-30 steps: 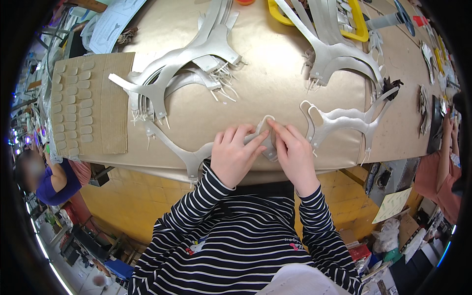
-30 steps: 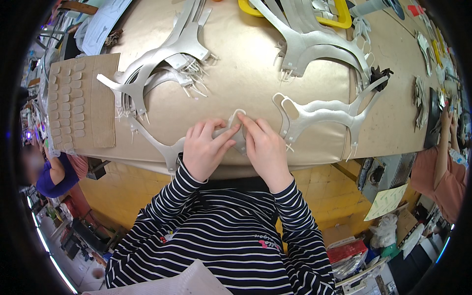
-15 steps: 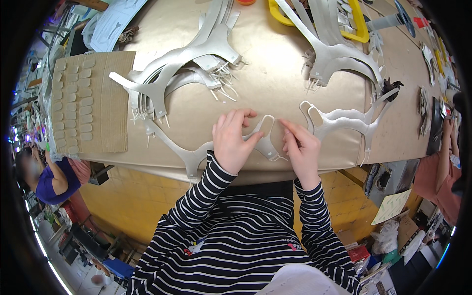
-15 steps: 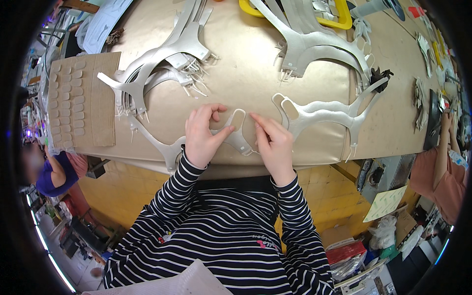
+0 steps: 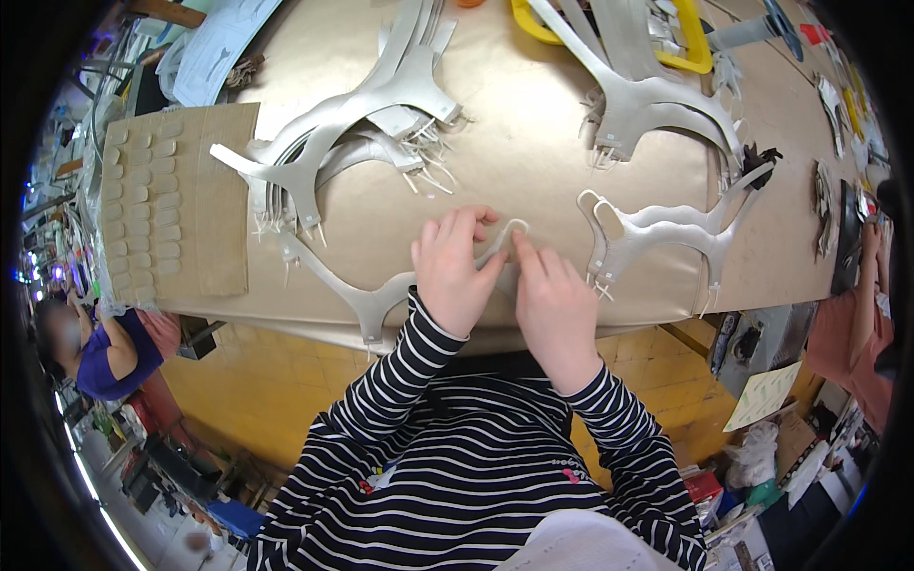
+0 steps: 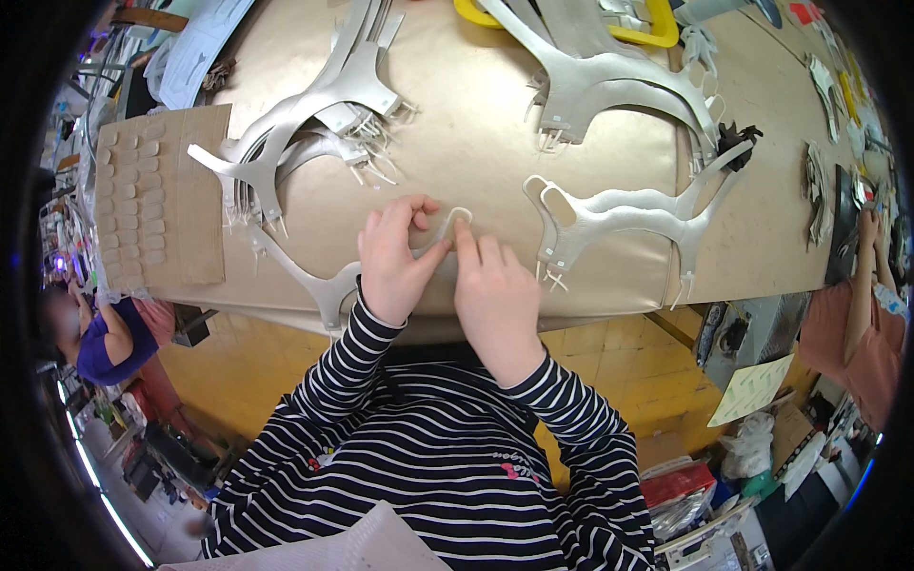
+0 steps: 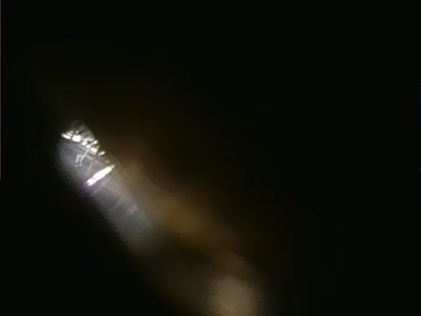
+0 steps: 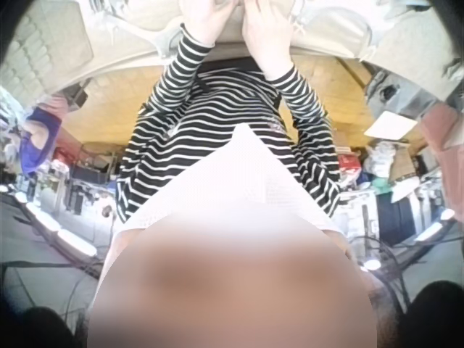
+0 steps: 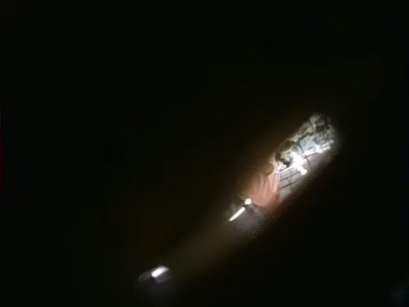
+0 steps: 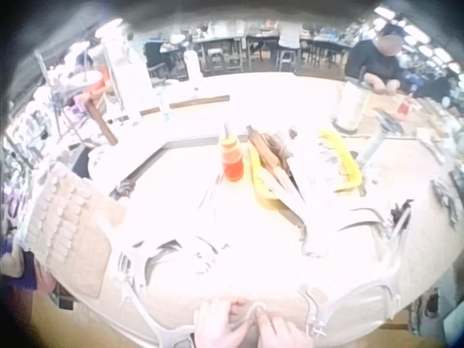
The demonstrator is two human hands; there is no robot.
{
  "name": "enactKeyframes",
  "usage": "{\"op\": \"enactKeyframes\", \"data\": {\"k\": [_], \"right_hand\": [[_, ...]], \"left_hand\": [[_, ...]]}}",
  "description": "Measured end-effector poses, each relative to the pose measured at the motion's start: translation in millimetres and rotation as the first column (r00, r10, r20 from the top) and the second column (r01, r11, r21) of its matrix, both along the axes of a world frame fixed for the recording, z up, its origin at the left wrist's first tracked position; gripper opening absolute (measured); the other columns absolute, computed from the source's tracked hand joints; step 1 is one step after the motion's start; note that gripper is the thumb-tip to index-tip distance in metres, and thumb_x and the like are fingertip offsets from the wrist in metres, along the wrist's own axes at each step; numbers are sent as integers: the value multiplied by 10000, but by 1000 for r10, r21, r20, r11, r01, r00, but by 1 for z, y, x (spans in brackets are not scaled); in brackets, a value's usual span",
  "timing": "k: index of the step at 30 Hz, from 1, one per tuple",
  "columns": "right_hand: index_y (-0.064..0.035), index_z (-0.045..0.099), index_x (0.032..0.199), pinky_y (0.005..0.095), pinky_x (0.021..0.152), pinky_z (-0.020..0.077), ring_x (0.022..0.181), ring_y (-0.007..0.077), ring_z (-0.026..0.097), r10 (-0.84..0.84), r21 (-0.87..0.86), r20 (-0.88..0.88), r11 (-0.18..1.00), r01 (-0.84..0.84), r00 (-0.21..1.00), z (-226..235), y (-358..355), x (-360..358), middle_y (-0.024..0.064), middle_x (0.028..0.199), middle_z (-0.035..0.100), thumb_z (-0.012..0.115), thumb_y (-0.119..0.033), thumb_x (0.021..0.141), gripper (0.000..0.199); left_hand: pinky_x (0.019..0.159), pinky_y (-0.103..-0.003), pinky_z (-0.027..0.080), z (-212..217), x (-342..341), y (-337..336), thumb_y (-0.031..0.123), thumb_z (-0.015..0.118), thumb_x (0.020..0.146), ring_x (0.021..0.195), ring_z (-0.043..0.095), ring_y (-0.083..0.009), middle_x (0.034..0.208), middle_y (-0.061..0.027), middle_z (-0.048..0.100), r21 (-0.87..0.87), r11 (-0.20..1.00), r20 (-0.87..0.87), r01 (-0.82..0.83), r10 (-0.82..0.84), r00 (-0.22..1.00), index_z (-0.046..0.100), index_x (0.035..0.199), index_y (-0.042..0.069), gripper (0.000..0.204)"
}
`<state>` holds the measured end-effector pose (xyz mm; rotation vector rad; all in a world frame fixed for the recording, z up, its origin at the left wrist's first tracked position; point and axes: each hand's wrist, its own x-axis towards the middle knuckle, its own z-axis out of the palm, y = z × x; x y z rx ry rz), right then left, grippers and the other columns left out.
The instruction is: The person repeatedly picks up white plastic frames and small white inserts, aligns the inserts into slots on the frames, and places the assembled units on the table. The person handles the parts one at a time, turning them over to fit the inserts and setting them aside after each assembly.
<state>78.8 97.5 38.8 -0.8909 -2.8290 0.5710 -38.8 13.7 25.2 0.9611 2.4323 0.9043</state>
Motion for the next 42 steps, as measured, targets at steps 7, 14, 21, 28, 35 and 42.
{"op": "enactKeyframes", "data": {"k": [7,14,21,28,35,42], "right_hand": [[21,552,1370,408,841,516,978,332,612,-78,-499,-89,867,24,993,15,0,28,152,1058,595,661,-26,873,510],[14,557,1371,384,882,508,995,318,613,-185,-508,-242,861,38,952,9,-22,49,175,1154,604,696,-60,895,502],[36,701,1069,333,772,514,830,226,639,-417,-808,-235,586,62,878,10,-4,45,119,911,674,717,-110,919,209],[33,712,920,235,590,421,652,76,547,-455,-891,-220,455,13,863,4,-5,42,21,763,635,723,-146,940,181],[29,714,995,215,594,422,681,32,536,-521,-948,-151,317,26,840,2,-11,44,-17,780,641,709,-138,958,171],[37,699,1062,207,633,449,741,35,563,-506,-932,-224,361,-31,833,3,-14,50,-18,828,666,703,-137,968,198]], "left_hand": [[939,-413,406,7,22,-16,211,841,734,1070,553,-282,1089,-68,607,-33,999,-165,23,-28,986,581,1307,85,641],[906,-403,403,2,9,-30,211,859,718,989,546,-278,1016,-64,602,-45,990,4,134,-134,991,648,1127,75,480],[940,-395,321,15,3,-37,364,781,850,911,568,-230,854,-41,590,60,942,245,332,-336,910,684,930,84,307],[922,-393,298,21,15,-42,375,764,863,854,572,-206,782,-20,579,61,950,286,307,-312,906,652,820,89,310],[910,-389,317,20,22,-42,360,766,859,813,583,-205,776,-30,598,70,972,344,226,-236,909,664,832,85,295],[880,-380,356,19,18,-38,354,776,849,798,607,-206,790,-45,641,123,975,362,185,-218,906,680,848,81,290]]}}
